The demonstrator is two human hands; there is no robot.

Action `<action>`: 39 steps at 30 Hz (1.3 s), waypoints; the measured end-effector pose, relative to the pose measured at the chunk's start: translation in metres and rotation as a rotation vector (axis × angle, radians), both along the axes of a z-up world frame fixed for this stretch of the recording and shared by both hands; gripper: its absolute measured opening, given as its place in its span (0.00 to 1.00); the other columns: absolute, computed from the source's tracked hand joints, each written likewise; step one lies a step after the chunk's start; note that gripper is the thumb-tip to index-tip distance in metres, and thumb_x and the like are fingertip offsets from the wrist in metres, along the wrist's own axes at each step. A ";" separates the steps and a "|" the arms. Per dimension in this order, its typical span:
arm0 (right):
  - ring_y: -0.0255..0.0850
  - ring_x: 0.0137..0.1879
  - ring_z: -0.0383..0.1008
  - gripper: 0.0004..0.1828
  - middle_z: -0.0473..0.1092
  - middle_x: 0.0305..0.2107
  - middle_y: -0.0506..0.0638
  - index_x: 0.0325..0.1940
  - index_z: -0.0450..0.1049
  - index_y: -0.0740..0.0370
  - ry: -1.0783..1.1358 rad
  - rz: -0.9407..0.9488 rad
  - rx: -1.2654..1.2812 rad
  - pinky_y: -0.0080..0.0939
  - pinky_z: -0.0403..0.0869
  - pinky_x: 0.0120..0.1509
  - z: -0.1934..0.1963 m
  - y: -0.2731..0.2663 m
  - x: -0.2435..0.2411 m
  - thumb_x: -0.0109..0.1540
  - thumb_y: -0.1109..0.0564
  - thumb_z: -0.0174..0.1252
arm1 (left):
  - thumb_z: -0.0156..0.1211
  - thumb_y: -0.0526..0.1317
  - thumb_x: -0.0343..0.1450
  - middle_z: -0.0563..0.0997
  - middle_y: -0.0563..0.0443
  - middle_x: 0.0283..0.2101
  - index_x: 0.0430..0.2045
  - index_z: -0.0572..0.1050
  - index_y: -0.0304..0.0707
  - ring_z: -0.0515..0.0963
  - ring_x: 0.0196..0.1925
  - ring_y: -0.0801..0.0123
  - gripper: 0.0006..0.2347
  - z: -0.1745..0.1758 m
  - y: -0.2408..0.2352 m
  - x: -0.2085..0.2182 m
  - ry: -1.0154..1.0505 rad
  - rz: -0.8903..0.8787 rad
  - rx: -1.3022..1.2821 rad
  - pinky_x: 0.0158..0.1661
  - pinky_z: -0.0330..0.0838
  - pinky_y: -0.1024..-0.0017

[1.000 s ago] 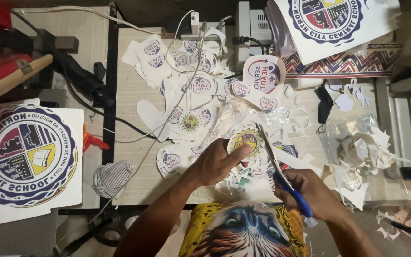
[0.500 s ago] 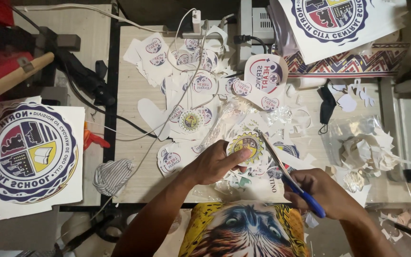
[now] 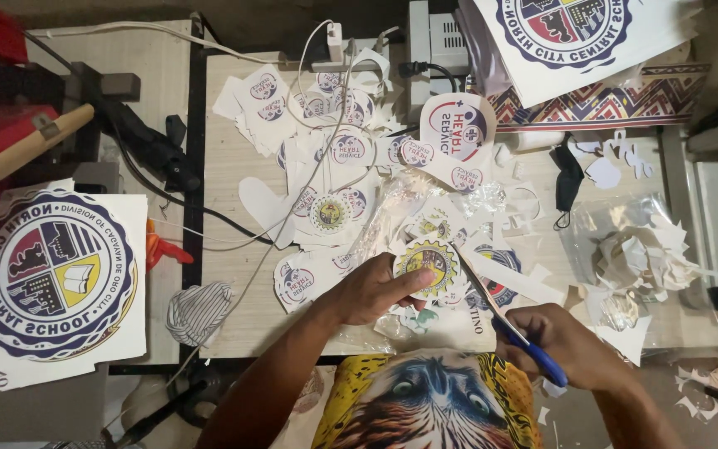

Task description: The person uses scissors to cut out circular stickers from a sheet of printed material. They hold the sheet with their left hand and carefully trim around the edges of the designs with their right hand, placing the finished stickers on the table.

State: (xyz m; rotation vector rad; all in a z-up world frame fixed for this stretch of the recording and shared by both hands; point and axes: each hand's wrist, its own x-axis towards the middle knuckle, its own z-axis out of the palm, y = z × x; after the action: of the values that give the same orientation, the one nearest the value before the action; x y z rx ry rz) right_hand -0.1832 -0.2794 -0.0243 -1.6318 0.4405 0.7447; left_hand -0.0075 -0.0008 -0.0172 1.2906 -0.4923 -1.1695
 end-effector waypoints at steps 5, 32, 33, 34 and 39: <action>0.32 0.21 0.68 0.13 0.73 0.18 0.47 0.31 0.78 0.68 -0.010 -0.030 0.155 0.31 0.64 0.22 -0.026 0.001 -0.014 0.48 0.58 0.72 | 0.54 0.57 0.73 0.81 0.50 0.38 0.42 0.77 0.28 0.82 0.38 0.73 0.24 -0.014 0.000 -0.005 -0.042 -0.001 0.070 0.39 0.79 0.70; 0.34 0.30 0.74 0.15 0.75 0.25 0.49 0.41 0.75 0.65 -0.073 -0.461 0.024 0.33 0.71 0.33 -0.088 0.067 0.053 0.57 0.52 0.66 | 0.59 0.35 0.76 0.76 0.49 0.29 0.40 0.77 0.31 0.70 0.26 0.75 0.05 -0.163 0.024 -0.003 -0.074 0.595 0.224 0.27 0.68 0.75; 0.35 0.30 0.74 0.16 0.75 0.25 0.50 0.41 0.75 0.67 -0.090 -0.439 -0.044 0.33 0.71 0.34 -0.102 0.061 0.049 0.58 0.52 0.67 | 0.59 0.34 0.74 0.78 0.49 0.30 0.42 0.76 0.33 0.74 0.27 0.75 0.06 -0.172 0.032 0.010 -0.112 0.685 0.303 0.27 0.71 0.75; 0.35 0.30 0.73 0.17 0.74 0.25 0.51 0.41 0.75 0.68 -0.107 -0.418 -0.112 0.34 0.71 0.34 -0.115 0.055 0.046 0.58 0.52 0.68 | 0.59 0.34 0.72 0.80 0.49 0.31 0.44 0.75 0.34 0.77 0.28 0.74 0.08 -0.180 0.039 0.022 -0.149 0.775 0.383 0.28 0.75 0.75; 0.37 0.28 0.71 0.18 0.73 0.25 0.51 0.43 0.75 0.69 -0.045 -0.512 -0.117 0.36 0.69 0.33 -0.162 0.026 0.035 0.57 0.53 0.68 | 0.58 0.33 0.73 0.83 0.48 0.36 0.44 0.75 0.29 0.83 0.35 0.71 0.09 -0.242 0.068 0.062 -0.320 0.935 0.355 0.34 0.81 0.75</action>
State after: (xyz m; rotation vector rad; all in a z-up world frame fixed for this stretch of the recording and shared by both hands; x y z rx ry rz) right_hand -0.1480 -0.2535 -0.1861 -1.5465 0.8421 0.3010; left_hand 0.0550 0.0674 -0.2588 1.7447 0.1297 -0.2624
